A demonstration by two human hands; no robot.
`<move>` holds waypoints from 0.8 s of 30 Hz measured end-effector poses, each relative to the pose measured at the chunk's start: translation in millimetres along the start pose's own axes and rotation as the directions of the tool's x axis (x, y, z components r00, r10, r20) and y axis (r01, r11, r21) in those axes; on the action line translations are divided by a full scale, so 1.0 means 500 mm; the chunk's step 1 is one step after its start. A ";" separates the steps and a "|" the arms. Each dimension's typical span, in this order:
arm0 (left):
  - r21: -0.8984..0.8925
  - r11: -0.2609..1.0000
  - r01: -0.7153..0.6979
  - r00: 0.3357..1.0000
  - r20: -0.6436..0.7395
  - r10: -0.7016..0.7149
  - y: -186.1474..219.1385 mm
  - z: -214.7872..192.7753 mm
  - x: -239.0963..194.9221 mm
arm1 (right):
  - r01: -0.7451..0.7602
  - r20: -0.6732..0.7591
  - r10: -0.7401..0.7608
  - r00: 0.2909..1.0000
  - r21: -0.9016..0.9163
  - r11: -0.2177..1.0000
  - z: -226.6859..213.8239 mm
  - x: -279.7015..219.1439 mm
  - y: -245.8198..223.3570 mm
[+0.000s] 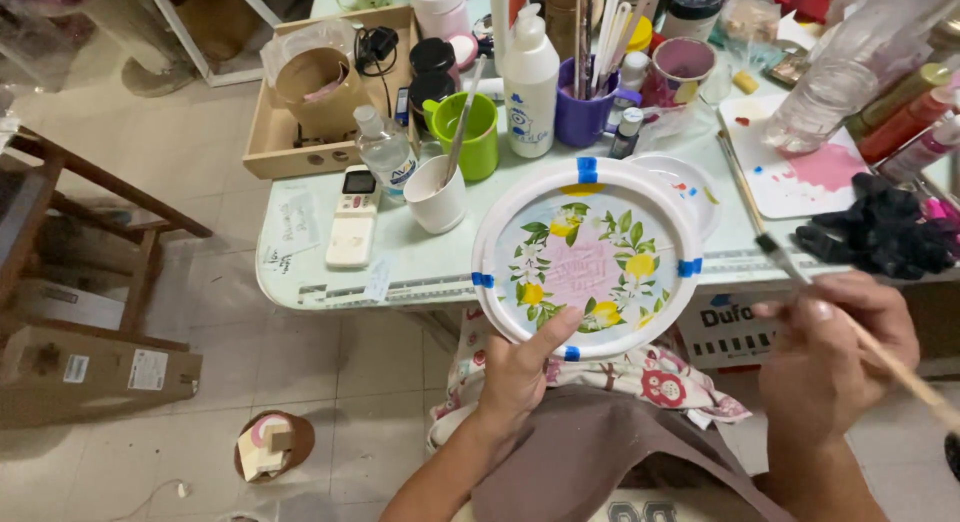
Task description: Painting a decorative floral design on a small circular plate using a paintbrush and acrylic paints.
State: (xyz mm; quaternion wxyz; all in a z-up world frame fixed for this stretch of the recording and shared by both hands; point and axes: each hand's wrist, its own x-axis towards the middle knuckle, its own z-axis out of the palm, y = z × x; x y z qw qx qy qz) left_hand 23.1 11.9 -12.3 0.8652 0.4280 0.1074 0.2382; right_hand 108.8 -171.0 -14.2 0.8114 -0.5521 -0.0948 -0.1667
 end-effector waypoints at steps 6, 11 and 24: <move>-0.071 0.994 0.088 0.996 0.027 -0.087 -0.005 0.003 -0.003 | 0.024 0.109 -0.039 0.993 0.130 0.991 0.003 -0.011 -0.028; -0.078 0.993 0.089 0.996 0.019 -0.087 -0.005 0.004 -0.006 | 0.090 0.128 -0.104 0.986 0.114 0.989 0.003 -0.017 -0.018; 0.314 0.949 0.020 0.999 -0.049 -0.005 0.036 0.005 -0.018 | 0.498 0.264 -0.457 0.849 -0.110 0.860 0.020 -0.071 0.013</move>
